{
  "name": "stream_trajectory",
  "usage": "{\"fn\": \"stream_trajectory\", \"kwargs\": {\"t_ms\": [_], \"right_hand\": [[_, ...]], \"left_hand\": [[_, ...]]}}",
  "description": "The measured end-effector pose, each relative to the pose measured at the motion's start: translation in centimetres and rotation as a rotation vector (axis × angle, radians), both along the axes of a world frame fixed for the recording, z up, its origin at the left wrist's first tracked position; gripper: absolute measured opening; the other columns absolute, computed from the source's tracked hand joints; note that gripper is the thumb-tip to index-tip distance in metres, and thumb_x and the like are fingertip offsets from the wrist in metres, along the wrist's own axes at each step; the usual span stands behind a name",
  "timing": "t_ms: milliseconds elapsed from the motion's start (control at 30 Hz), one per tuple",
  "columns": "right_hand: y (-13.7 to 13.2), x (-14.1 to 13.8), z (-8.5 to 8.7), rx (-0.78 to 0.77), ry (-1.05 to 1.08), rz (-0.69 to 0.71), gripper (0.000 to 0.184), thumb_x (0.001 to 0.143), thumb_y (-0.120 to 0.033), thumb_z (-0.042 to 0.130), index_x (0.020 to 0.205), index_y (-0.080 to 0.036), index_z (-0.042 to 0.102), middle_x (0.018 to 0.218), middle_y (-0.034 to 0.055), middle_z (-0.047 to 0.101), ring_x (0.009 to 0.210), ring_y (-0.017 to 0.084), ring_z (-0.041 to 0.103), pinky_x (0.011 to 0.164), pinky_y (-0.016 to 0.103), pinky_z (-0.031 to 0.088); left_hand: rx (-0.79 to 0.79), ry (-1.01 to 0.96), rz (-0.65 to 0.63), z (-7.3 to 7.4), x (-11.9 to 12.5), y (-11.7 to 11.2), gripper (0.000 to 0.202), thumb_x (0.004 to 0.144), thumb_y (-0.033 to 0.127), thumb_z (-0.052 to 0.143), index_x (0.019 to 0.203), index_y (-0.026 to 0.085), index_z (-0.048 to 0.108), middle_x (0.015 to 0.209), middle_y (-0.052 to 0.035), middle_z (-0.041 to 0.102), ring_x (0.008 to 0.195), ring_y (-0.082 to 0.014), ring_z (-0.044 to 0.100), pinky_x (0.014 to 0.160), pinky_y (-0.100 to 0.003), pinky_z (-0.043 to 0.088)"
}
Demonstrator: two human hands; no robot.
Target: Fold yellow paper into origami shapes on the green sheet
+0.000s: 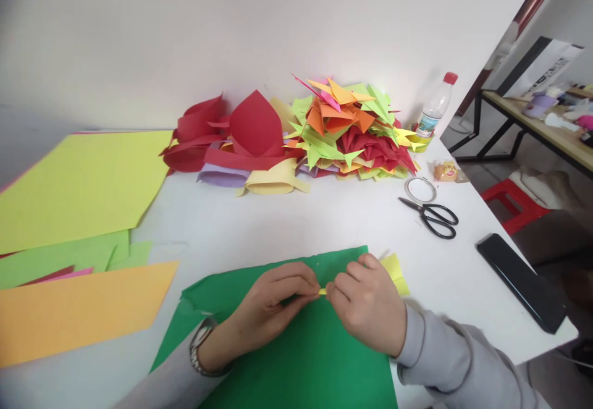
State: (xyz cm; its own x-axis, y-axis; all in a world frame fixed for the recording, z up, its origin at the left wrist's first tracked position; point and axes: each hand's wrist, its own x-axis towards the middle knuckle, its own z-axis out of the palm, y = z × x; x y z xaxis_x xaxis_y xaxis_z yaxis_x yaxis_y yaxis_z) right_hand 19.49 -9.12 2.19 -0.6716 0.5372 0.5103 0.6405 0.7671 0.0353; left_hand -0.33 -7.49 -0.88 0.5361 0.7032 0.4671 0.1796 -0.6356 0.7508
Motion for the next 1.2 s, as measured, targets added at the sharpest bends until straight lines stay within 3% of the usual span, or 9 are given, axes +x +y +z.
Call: {"fn": "stream_trajectory", "kwargs": {"t_ms": [133, 267, 367, 567, 733, 967, 1200], "right_hand": [[0.1, 0.1, -0.2, -0.006, 0.011, 0.002, 0.032, 0.093, -0.011, 0.049, 0.062, -0.016, 0.054, 0.057, -0.0009, 0.046, 0.061, 0.014, 0.035, 0.062, 0.033, 0.026], [0.3, 0.2, -0.5, 0.027, 0.000, 0.009, 0.031, 0.093, -0.009, 0.048, 0.063, -0.016, 0.055, 0.058, -0.0011, 0.046, 0.061, 0.014, 0.036, 0.063, 0.033, 0.028], [0.3, 0.2, -0.5, 0.065, 0.009, 0.018, 0.029, 0.092, -0.008, 0.048, 0.066, -0.015, 0.058, 0.058, -0.0009, 0.047, 0.061, 0.014, 0.038, 0.065, 0.033, 0.031], [0.3, 0.2, 0.1, 0.118, 0.021, 0.080, 0.027, 0.090, -0.004, 0.045, 0.072, -0.010, 0.064, 0.063, 0.0025, 0.054, 0.068, 0.016, 0.048, 0.068, 0.035, 0.037], [0.1, 0.0, 0.2, 0.111, 0.029, 0.094, 0.034, 0.092, -0.005, 0.043, 0.064, -0.014, 0.062, 0.060, 0.0019, 0.052, 0.067, 0.016, 0.048, 0.068, 0.035, 0.039], [0.5, 0.0, -0.2, 0.087, -0.013, 0.030, 0.028, 0.092, -0.007, 0.045, 0.072, -0.013, 0.064, 0.063, 0.0025, 0.054, 0.073, 0.017, 0.051, 0.073, 0.035, 0.040], [0.2, 0.2, -0.7, 0.063, -0.008, 0.062, 0.033, 0.092, -0.006, 0.043, 0.064, -0.015, 0.059, 0.061, 0.0001, 0.052, 0.069, 0.015, 0.049, 0.077, 0.037, 0.039]], "left_hand": [[0.102, 0.083, 0.029, -0.2, -0.2, -0.1, 0.019, 0.090, 0.009, 0.048, 0.076, 0.018, 0.057, 0.071, -0.0034, 0.062, 0.067, -0.0129, 0.057, 0.061, -0.024, 0.045], [0.251, 0.215, 0.099, 0.0, -0.4, 0.0, 0.005, 0.091, 0.020, 0.053, 0.087, 0.018, 0.057, 0.081, -0.0050, 0.065, 0.075, -0.0161, 0.058, 0.066, -0.028, 0.047], [0.353, 0.259, 0.143, 0.1, -0.5, 0.2, 0.007, 0.091, 0.023, 0.055, 0.087, 0.018, 0.056, 0.080, -0.0041, 0.065, 0.075, -0.0165, 0.059, 0.067, -0.030, 0.047], [0.488, 0.243, 0.179, 0.5, -0.2, 0.1, 0.007, 0.091, 0.014, 0.053, 0.088, 0.018, 0.058, 0.078, -0.0027, 0.067, 0.076, -0.0154, 0.059, 0.069, -0.029, 0.047], [0.653, 0.268, 0.142, 0.8, 0.4, -0.2, 0.017, 0.093, 0.009, 0.044, 0.091, 0.014, 0.059, 0.081, -0.0035, 0.070, 0.073, -0.0156, 0.061, 0.068, -0.030, 0.046], [0.704, 0.288, 0.168, 0.9, 0.2, 0.0, 0.022, 0.093, 0.007, 0.040, 0.085, 0.014, 0.059, 0.079, -0.0035, 0.070, 0.072, -0.0154, 0.062, 0.069, -0.031, 0.046], [0.706, 0.329, 0.188, 0.5, 0.4, -0.5, 0.019, 0.090, 0.007, 0.042, 0.087, 0.013, 0.061, 0.076, -0.0051, 0.068, 0.074, -0.0171, 0.063, 0.068, -0.032, 0.047]]}}
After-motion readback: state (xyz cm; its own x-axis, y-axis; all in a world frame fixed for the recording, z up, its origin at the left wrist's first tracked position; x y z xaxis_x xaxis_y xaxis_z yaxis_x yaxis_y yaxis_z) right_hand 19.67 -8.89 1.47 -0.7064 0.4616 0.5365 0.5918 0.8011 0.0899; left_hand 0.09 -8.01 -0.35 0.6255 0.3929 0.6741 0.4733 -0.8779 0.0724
